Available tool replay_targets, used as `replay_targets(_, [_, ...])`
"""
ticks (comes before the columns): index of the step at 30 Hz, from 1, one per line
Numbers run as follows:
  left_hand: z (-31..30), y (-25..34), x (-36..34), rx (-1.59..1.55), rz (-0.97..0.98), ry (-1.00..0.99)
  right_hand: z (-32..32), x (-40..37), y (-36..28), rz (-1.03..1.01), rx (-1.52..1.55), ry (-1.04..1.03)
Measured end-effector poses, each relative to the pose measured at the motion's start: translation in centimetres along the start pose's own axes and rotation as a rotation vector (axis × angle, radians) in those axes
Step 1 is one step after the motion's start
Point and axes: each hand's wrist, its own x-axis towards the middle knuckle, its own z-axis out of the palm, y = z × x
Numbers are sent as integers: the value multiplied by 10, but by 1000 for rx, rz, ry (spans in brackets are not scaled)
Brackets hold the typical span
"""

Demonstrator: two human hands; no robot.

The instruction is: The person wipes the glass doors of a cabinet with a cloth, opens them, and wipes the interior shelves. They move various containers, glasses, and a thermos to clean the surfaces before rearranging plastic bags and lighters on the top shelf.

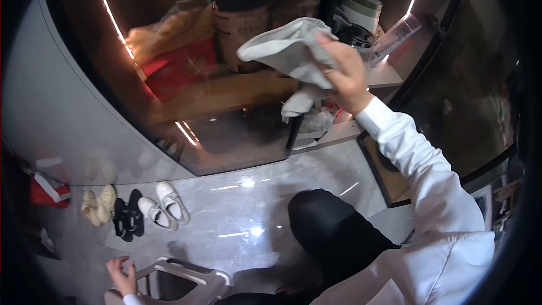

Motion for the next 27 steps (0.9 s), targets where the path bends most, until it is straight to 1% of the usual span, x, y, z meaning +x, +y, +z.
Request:
replay_targets(1, [0,5,1,17,28,9,-10,0,2,90,30,66])
replay_targets(2, [1,4,2,25,59,26,-14,-3,1,248,33,147])
replay_targets(3, [1,8,2,11,39,45,-17,-5,1,402,39,224])
replay_targets(4, [0,8,1,17,24,54,-12,-14,5,625,101,275])
replay_targets(5, [0,7,0,20,11,59,-4,-19,7,631,113,287])
replay_targets(7, [-1,10,-3,31,-10,69,12,-29,12,1170,969,229])
replay_targets(9, [-4,22,-4,41,-29,76,28,-33,5,1022,979,5])
replay_targets(10, [-4,37,-4,-31,-14,141,29,-29,-3,1120,1019,29])
replay_targets(11, [-6,55,-3,-99,3,206,28,-29,-7,1120,1035,36])
replay_targets(12, [-6,76,-3,-167,31,258,26,-30,-7,1087,982,12])
replay_targets(13, [-4,103,-4,-238,60,310,23,-30,-6,1051,925,-12])
replay_targets(14, [-3,135,-5,-317,84,310,18,-34,-8,984,829,-44])
replay_targets(15, [-3,172,-7,-398,109,309,8,-35,-13,926,812,-55])
replay_targets(17, [-4,243,-13,-481,215,244,-16,-38,-29,875,737,-79])
replay_targets(18, [-5,280,-15,-546,319,250,-33,-33,-38,865,760,-96])
replay_targets(19, [-4,311,-19,-643,346,224,-48,-30,-47,855,785,-113])
replay_targets(20, [-8,341,-24,-715,376,199,-53,-41,-51,762,763,-150])
replay_targets(21, [-13,368,-28,-786,408,177,-65,-39,-57,723,857,-164])
replay_targets(23, [-26,409,-37,-858,471,175,-80,-40,-73,734,961,-165])
replay_targets(24, [-31,425,-41,-842,475,180,-89,-41,-80,767,1153,-208])
replay_targets(25, [-37,439,-45,-932,448,248,-97,-44,-87,797,1344,-248])
replay_targets(26, [-42,449,-46,-1021,426,314,-98,-47,-95,756,1408,-257])
replay_targets(27, [-49,451,-49,-922,412,333,-98,-49,-104,716,1470,-260])
